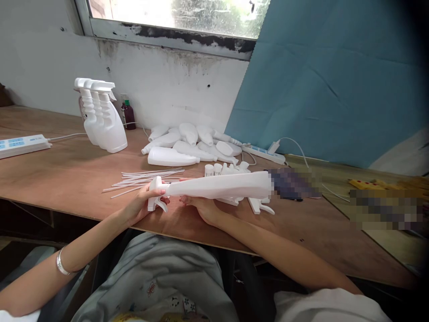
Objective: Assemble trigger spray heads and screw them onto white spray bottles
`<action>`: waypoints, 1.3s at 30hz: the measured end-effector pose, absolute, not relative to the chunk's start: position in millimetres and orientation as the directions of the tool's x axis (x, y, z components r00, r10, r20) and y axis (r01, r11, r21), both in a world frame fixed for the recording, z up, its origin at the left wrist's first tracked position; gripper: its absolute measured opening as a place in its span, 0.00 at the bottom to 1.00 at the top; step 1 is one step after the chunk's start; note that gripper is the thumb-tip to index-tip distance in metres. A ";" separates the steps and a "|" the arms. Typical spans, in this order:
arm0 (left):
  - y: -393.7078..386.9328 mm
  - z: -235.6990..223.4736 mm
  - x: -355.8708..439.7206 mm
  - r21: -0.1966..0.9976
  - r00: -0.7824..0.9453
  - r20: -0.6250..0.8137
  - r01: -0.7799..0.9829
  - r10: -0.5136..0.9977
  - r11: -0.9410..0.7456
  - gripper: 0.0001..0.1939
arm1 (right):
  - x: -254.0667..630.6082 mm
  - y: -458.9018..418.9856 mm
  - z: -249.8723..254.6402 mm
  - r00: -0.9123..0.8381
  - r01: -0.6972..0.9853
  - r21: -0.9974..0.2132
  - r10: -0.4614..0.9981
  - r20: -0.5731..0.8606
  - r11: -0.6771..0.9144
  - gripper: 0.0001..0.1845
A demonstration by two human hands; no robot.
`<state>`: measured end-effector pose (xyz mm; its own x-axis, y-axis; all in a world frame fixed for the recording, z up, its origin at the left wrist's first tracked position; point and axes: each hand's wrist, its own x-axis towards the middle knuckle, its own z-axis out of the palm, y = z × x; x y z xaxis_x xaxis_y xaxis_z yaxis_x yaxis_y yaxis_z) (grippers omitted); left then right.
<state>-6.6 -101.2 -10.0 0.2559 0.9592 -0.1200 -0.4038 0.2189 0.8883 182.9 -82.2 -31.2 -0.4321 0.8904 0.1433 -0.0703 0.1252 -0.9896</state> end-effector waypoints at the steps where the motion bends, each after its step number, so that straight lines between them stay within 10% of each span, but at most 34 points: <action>1: -101.4 -9.8 -6.7 0.881 0.255 -0.127 -0.415 0.959 0.227 0.17 | 182.9 -82.1 -31.1 -0.431 -0.061 -0.991 0.892 0.134 0.119 0.19; 39: -99.2 -14.8 -11.8 0.901 0.347 -0.126 -0.352 0.929 0.254 0.24 | 182.4 -83.1 -26.0 -0.446 -0.059 -0.986 0.879 0.167 0.157 0.16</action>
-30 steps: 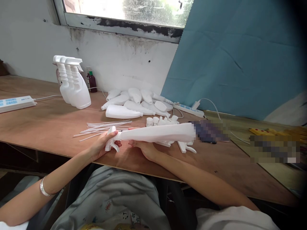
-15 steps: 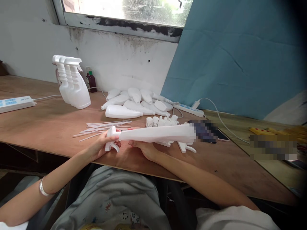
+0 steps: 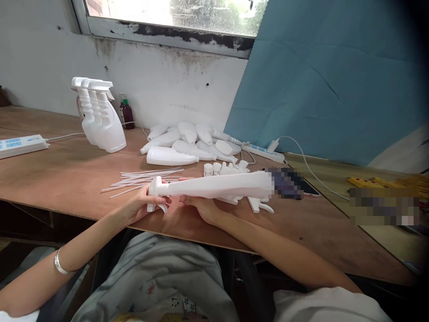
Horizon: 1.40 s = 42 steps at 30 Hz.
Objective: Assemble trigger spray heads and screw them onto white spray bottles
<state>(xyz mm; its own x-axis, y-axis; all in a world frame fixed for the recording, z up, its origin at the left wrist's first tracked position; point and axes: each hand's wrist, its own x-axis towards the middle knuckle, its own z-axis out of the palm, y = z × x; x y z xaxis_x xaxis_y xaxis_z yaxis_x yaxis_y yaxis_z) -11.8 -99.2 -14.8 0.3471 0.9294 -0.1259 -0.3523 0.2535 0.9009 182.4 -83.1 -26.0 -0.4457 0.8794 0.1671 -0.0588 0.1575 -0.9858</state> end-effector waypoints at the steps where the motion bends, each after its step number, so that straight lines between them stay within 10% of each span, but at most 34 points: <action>1: -99.3 -14.4 -11.7 0.889 0.338 -0.142 -0.371 0.930 0.270 0.21 | 182.4 -83.1 -26.5 -0.447 -0.067 -0.986 0.879 0.166 0.152 0.16; 42: -103.1 -15.4 -12.8 0.981 0.307 -0.048 -0.167 0.951 0.104 0.23 | 183.1 -84.1 -33.3 -0.311 -0.003 -0.997 0.947 0.079 0.082 0.11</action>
<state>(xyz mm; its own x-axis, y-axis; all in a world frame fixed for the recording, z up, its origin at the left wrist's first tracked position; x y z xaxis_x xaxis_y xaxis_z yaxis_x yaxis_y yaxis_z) -12.8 -103.1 -15.4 0.3067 0.9506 -0.0483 -0.1666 0.1035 0.9806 183.1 -84.1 -33.3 -0.3112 0.9470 0.0794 -0.0031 0.0825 -0.9966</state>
